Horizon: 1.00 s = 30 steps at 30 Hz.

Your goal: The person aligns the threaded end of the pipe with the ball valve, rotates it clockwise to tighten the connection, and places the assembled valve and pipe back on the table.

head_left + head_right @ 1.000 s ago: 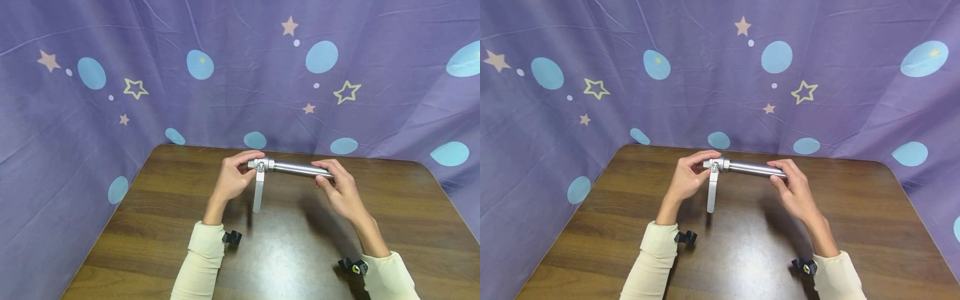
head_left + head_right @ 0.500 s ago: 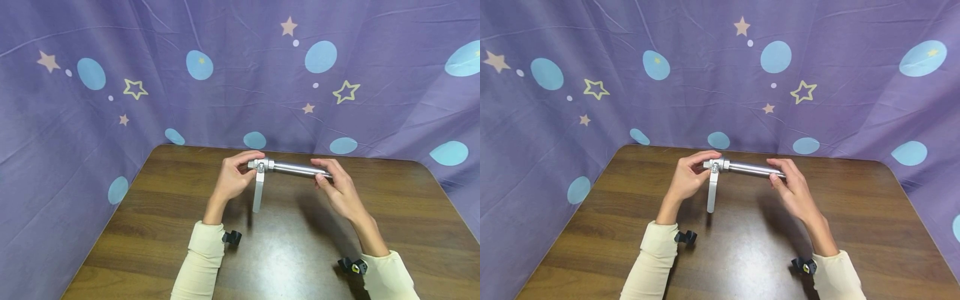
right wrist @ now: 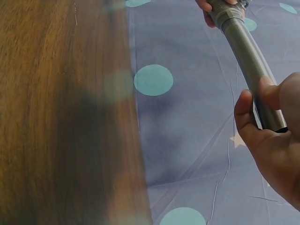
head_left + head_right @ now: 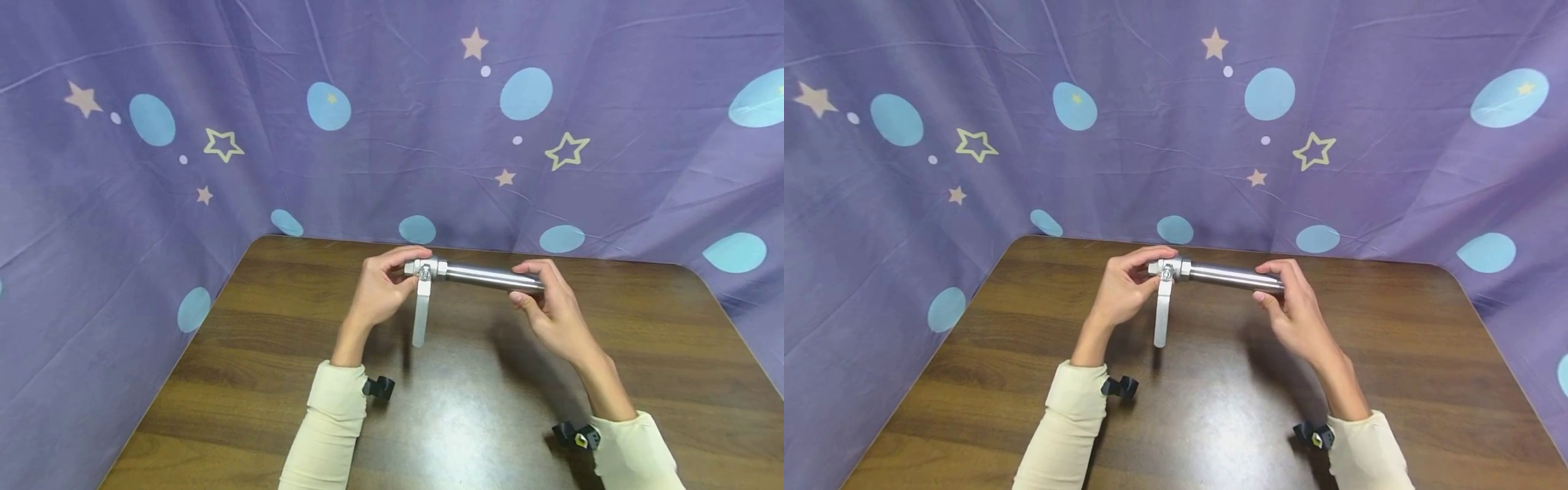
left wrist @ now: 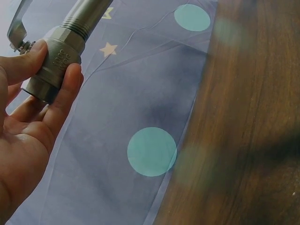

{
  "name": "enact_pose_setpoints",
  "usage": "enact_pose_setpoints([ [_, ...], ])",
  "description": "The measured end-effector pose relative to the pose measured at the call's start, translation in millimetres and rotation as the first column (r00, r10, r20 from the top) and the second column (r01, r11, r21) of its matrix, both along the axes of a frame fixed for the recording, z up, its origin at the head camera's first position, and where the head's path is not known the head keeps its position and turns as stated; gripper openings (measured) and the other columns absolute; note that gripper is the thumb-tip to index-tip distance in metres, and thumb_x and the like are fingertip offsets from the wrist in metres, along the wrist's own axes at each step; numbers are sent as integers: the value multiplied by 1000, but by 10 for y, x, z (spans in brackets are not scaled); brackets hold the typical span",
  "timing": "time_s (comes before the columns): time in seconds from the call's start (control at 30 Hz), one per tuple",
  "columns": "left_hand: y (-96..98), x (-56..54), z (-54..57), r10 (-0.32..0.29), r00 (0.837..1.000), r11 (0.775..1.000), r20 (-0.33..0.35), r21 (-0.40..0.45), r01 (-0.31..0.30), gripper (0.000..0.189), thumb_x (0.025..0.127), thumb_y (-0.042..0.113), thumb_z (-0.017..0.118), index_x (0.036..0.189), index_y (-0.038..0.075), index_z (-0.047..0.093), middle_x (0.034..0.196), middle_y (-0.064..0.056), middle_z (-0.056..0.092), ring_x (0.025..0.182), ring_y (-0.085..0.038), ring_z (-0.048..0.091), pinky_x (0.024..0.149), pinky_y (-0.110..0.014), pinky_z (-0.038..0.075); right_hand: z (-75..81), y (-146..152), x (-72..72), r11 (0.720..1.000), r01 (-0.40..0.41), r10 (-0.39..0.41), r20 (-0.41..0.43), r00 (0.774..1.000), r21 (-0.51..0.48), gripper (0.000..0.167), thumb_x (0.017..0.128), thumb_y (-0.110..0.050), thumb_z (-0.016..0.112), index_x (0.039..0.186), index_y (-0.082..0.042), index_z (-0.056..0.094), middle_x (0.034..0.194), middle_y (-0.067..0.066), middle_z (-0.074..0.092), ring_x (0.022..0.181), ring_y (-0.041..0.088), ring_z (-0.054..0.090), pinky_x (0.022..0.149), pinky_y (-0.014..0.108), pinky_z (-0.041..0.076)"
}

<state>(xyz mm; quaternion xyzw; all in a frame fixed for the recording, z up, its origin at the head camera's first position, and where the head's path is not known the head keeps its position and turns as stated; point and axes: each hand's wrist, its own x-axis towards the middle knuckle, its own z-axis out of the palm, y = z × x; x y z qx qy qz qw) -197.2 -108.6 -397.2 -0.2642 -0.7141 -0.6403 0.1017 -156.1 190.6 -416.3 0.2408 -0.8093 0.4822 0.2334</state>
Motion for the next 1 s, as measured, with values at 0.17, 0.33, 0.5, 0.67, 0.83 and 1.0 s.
enact_pose_setpoints([
  [0.17, -1, 3, -4, -1, 1000, 1000, 1, -3, 1, 45, 82, -21, 65, 123, -8, 75, 129, -24, 75, 112, -21, 72, 94, -27, 66, 4, -15, 3, 998, 0, 0, -8, 1000, -56, 41, 86, 22, 72, 124, 8, 64, 117, 6, 64, 82, -2, 65, 68, 9, 57],
  [0.33, -1, 4, -5, -12, 1000, 1000, -2, 5, 12, 44, 81, -22, 65, 122, -9, 75, 129, -25, 75, 116, -24, 72, 97, -28, 66, 8, -20, -2, 997, 13, -13, 1, 1000, -80, 39, 89, 20, 70, 125, 6, 67, 113, 1, 64, 80, 0, 64, 68, 9, 56],
  [0.5, 0, 7, -1, -18, 1000, 1000, -7, 5, 18, 43, 81, -23, 65, 121, -10, 75, 129, -25, 74, 119, -26, 71, 98, -30, 65, 14, -19, -3, 996, 18, -16, 18, 1000, -87, 36, 92, 19, 67, 126, 6, 68, 106, 1, 64, 79, 0, 64, 68, 10, 57],
  [0.67, 2, 8, 3, -27, 999, 1000, -16, 5, 27, 42, 80, -24, 66, 120, -11, 75, 129, -26, 74, 121, -29, 71, 100, -32, 65, 16, -6, 4, 997, 35, -30, 71, 997, -71, 33, 98, 14, 62, 127, 2, 71, 105, 0, 64, 78, 1, 65, 68, 11, 58],
  [0.83, 3, 16, 10, -36, 999, 999, -19, 3, 36, 42, 80, -24, 66, 119, -10, 76, 130, -27, 73, 121, -33, 71, 100, -32, 64, 25, 18, 7, 997, 52, -46, 110, 993, -50, 32, 102, 9, 59, 129, -2, 72, 99, 3, 64, 73, 4, 65, 65, 12, 56],
  [1.0, 2, 23, 12, -35, 999, 999, -21, -1, 35, 43, 79, -24, 66, 118, -10, 76, 129, -26, 74, 122, -35, 71, 100, -32, 64, 37, 31, 10, 999, 47, -45, 126, 991, -13, 33, 105, 4, 58, 133, -6, 72, 94, 6, 64, 72, 7, 64, 65, 13, 54],
])
